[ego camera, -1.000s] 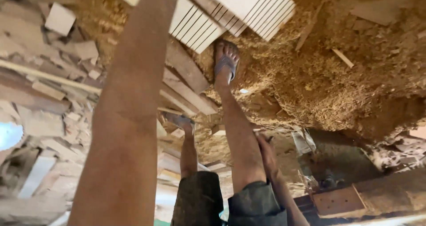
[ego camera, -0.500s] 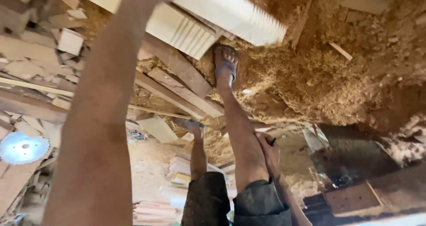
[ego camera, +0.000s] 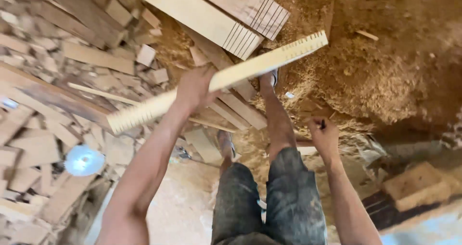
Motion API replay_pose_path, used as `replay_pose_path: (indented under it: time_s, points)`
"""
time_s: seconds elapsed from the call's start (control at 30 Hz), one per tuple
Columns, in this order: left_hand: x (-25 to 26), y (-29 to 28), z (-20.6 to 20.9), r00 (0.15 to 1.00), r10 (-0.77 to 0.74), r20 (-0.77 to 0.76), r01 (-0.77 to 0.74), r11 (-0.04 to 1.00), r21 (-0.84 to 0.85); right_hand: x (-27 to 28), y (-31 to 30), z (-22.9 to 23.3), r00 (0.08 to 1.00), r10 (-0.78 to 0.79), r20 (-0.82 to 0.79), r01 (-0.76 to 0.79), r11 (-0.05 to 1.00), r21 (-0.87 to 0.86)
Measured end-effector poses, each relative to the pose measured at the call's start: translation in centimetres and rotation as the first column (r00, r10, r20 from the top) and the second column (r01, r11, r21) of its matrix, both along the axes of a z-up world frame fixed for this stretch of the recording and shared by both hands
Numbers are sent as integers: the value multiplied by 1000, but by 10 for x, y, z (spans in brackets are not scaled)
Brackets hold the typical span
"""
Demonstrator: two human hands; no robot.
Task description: Measuring and marking wooden boards using a pencil, square, and tape measure to prepare for cutting.
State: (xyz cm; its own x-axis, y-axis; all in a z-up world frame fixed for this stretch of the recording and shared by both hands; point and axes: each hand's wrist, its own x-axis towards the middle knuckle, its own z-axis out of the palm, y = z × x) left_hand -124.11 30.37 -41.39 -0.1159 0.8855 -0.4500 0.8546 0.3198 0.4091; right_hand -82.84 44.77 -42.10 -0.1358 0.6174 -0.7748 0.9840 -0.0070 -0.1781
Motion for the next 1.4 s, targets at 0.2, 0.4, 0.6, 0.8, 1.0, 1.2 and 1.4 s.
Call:
replay_pose_path:
  time_s: [0.2, 0.4, 0.6, 0.8, 1.0, 1.2, 1.4]
  points:
    - [61, -86, 282, 793, 438, 424, -337, 895, -293, -29, -97, 226, 724, -383, -573, 471, 882, 6]
    - [153, -217, 367, 114, 746, 656, -453, 627, -634, -6, -251, 335, -87, -829, -552, 393, 481, -784]
    - [260, -273, 438, -165, 861, 481, -209, 446, -870, 33, -308, 389, -392, -825, -406, 160, 374, -914]
    - [334, -287, 432, 176, 817, 549, -129, 572, -810, 124, -365, 428, -505, -760, -410, 322, 275, -906]
    - [420, -284, 493, 344, 530, 775, 182, 772, -609, 238, -414, 402, -570, -663, -486, 581, 93, -809]
    - [492, -254, 507, 655, -215, 724, 577, 761, -296, 377, -474, 375, -597, -583, -551, 745, -149, -650]
    - [638, -260, 478, 710, -632, 310, 677, 734, -53, 525, -521, 354, -654, -455, -604, 746, -255, -616]
